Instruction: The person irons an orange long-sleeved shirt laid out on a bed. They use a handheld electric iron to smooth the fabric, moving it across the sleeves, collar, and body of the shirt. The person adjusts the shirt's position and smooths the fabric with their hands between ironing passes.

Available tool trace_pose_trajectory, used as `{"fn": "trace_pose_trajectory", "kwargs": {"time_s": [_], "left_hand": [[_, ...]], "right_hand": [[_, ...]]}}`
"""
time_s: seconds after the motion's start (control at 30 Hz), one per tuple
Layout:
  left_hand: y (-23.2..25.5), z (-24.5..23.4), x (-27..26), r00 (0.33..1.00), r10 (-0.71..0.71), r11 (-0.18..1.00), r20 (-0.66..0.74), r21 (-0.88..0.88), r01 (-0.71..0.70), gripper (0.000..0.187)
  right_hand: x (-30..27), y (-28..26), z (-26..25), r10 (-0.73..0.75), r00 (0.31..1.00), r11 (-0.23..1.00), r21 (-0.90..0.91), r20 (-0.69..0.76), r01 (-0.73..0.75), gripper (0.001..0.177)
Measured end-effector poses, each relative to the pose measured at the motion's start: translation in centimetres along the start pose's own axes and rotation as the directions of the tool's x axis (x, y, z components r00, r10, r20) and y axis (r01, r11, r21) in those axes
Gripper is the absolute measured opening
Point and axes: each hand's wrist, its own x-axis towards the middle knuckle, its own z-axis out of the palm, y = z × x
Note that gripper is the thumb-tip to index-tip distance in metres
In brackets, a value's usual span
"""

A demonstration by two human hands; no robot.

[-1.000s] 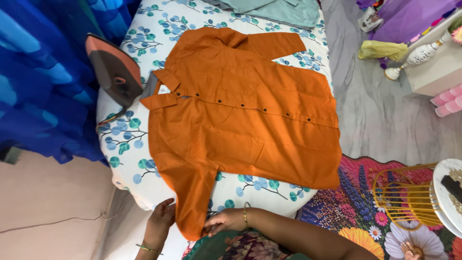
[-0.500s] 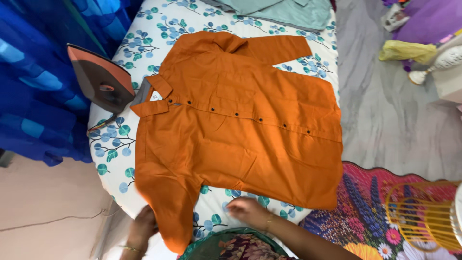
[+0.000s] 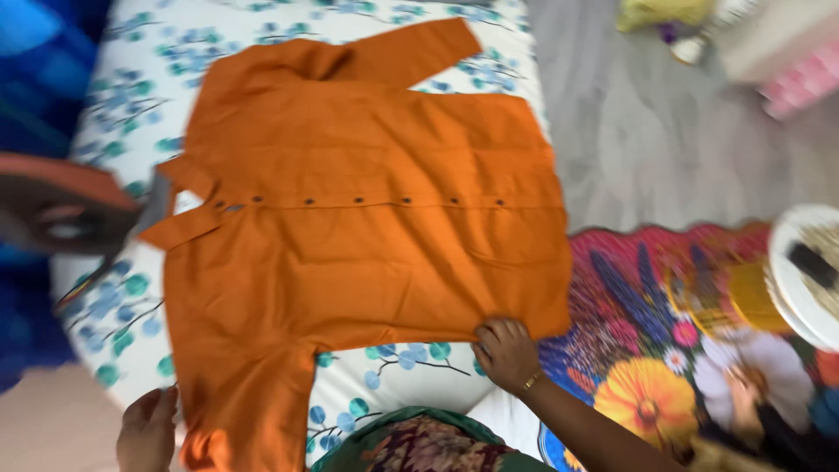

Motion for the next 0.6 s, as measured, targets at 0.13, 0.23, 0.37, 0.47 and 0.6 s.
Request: {"fn": "trace_pose_trajectory", "kwargs": {"time_s": [0.13, 0.23, 0.37, 0.47, 0.6], "left_hand": [[3.9, 2.1, 3.3, 0.998, 0.054, 0.990, 0.046, 0.127, -0.059, 0.059], [6.9, 2.5, 4.0, 0.984, 0.146, 0.969, 0.106, 0.185, -0.164, 0.055], [10.1, 3.1, 4.9, 0.993, 0.015, 0.993, 0.114, -0.121, -0.001, 0.054], [9.7, 4.2, 6.8, 0.999, -0.027, 0.928, 0.027, -0.372, 0.035, 0.042], [7.3, 3.2, 8.9, 0.947, 0.285, 0.959, -0.151, 0.058, -0.279, 0.036]], "right_hand": [[-1.0, 2.0, 1.1, 0.036, 0.996, 0.993, -0.110, -0.079, -0.044, 0.024], [-1.5, 3.1, 2.4, 0.111, 0.987, 0.976, -0.177, -0.116, -0.130, 0.021], [-1.8, 4.6, 2.8, 0.219, 0.972, 0.932, -0.274, -0.090, -0.235, 0.023], [-2.2, 5.2, 2.6, 0.295, 0.951, 0.904, -0.298, -0.088, -0.308, 0.021], [-2.6, 5.3, 1.7, 0.313, 0.950, 0.891, -0.346, -0.003, -0.295, 0.023]]}}
